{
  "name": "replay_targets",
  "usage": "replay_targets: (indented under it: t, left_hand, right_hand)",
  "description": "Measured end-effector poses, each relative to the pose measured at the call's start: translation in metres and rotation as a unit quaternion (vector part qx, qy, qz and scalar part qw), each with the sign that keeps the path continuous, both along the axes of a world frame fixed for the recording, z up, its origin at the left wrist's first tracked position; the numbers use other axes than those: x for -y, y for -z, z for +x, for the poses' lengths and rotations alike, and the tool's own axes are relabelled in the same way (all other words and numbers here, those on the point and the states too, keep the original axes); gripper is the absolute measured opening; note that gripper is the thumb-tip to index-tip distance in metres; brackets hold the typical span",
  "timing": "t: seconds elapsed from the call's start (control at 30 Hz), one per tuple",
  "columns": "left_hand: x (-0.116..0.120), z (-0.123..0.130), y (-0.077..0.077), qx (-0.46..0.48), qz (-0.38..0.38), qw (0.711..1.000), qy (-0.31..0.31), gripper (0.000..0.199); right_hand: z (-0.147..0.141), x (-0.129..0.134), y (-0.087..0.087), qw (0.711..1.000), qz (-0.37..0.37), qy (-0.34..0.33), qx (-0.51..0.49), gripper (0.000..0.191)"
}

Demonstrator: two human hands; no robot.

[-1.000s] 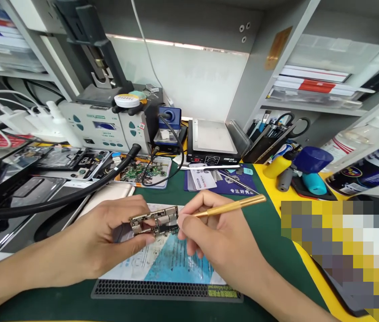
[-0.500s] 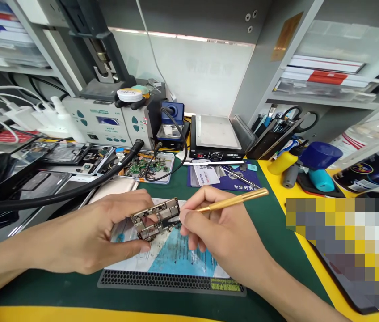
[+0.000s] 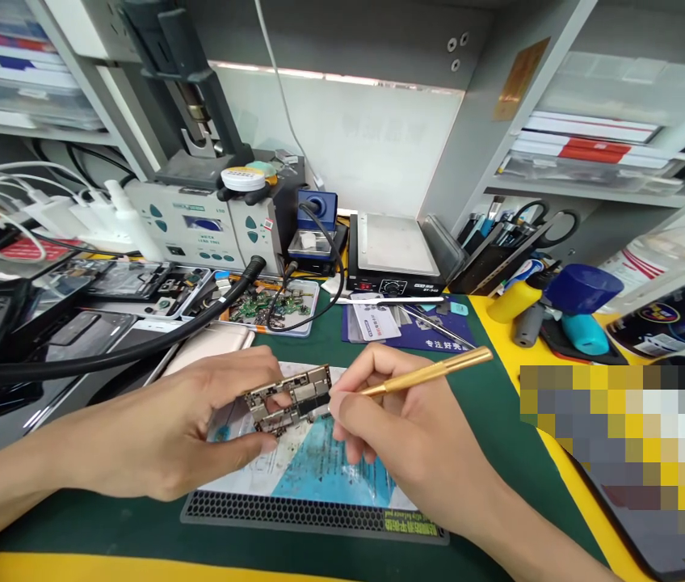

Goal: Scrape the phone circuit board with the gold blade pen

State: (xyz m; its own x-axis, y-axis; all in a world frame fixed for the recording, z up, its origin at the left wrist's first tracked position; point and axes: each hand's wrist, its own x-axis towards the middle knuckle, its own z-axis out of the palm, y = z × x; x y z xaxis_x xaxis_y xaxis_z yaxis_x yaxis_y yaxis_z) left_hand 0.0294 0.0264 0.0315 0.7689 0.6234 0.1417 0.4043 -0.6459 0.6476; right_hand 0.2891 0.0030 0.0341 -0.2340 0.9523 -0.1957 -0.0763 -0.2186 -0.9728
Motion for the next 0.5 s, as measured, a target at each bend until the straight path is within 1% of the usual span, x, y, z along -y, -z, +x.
replay_targets:
  t: [0.13,0.27,0.37,0.43,0.5]
  left_hand:
    - [0.003,0.003,0.007,0.021,0.061,0.998,-0.011,0.019]
    - [0.008,0.004,0.018,0.051,0.185,0.981,0.008,0.016]
    - [0.012,0.004,0.021,0.053,0.267,0.962,0.035,0.020]
    - [0.015,0.004,0.020,0.049,0.295,0.953,0.053,0.020]
    - [0.017,0.005,0.020,0.043,0.311,0.947,0.068,0.021]
  right_hand:
    - [0.004,0.004,0.002,1.000,0.026,-0.001,-0.010,0.018]
    - [0.010,0.009,0.000,0.997,0.048,-0.005,-0.056,0.013]
    - [0.012,0.011,-0.006,0.996,0.029,-0.038,-0.080,0.014]
    - [0.012,0.012,-0.008,0.996,0.010,-0.064,-0.064,0.016]
    - [0.014,0.012,-0.007,0.995,0.011,-0.082,-0.049,0.018]
